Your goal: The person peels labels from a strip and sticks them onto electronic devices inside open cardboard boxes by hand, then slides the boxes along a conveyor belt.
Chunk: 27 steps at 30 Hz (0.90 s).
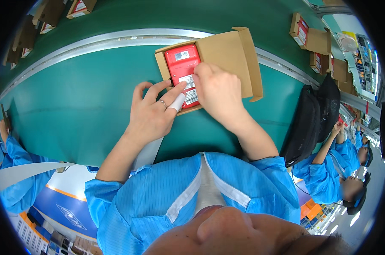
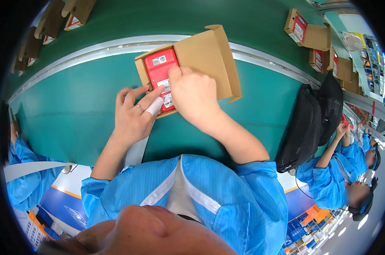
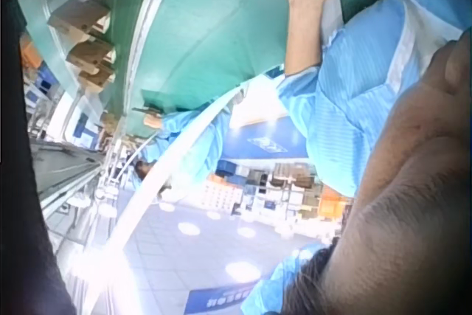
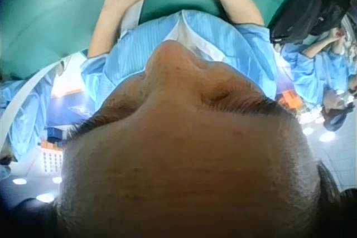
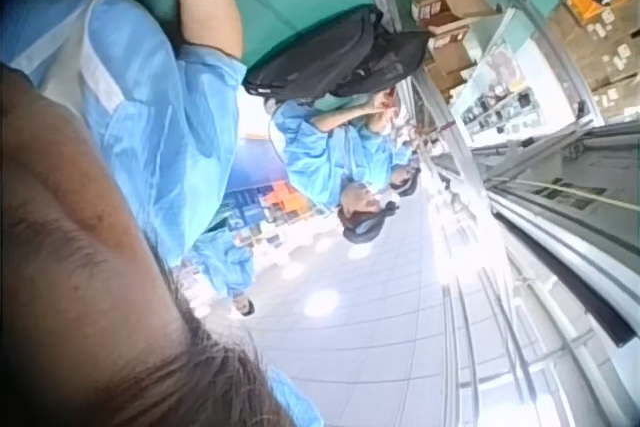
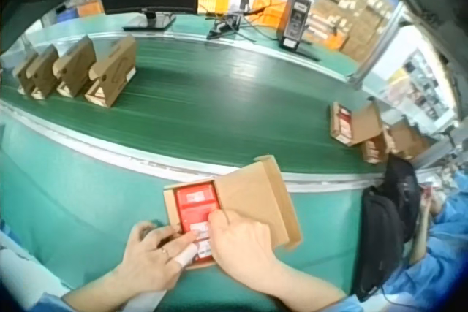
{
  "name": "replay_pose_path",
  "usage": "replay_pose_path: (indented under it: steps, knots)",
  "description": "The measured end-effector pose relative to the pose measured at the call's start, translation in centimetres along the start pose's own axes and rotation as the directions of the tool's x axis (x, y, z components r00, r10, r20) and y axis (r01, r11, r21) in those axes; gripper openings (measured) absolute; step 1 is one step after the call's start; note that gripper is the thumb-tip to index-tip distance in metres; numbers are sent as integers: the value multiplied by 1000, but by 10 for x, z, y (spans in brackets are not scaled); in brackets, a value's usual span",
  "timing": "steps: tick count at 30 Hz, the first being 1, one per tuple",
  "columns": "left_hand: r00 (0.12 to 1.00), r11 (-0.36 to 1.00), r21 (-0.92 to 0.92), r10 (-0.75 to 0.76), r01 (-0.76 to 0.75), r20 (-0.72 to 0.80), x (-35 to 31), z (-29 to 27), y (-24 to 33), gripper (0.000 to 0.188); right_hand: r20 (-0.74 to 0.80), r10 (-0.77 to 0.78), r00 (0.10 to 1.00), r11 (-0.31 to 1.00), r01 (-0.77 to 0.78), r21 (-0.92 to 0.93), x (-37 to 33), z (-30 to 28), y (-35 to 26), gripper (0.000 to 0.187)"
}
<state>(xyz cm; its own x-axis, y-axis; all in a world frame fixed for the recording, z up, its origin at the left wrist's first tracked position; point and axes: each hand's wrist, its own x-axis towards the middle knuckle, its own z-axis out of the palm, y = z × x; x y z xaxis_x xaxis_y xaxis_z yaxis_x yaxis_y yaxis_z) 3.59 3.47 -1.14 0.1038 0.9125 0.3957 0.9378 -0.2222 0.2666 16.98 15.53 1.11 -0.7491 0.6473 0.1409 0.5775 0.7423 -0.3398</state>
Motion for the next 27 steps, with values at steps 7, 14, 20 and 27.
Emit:
replay_pose_path:
  steps: [7, 14, 20, 27]
  knots:
    - [1000, 999, -38, 9, -10, -23, 5, 4, 6, 23, 32, -236, 971, 951, 237, -197, -59, -16, -4, 18]
    - [967, 975, -189, -157, 120, -198, -12, -19, -16, 21, -116, -378, 918, 862, 304, -406, -19, -30, 50, 13]
    - [921, 918, -306, -325, 253, -214, -32, -27, -34, 18, -231, -52, 972, 869, -70, -490, 44, -70, 105, 20]
    - [933, 907, -348, -313, 237, -181, -45, -19, -43, 19, -321, -839, 439, 544, 698, -466, 137, 47, -74, 21]
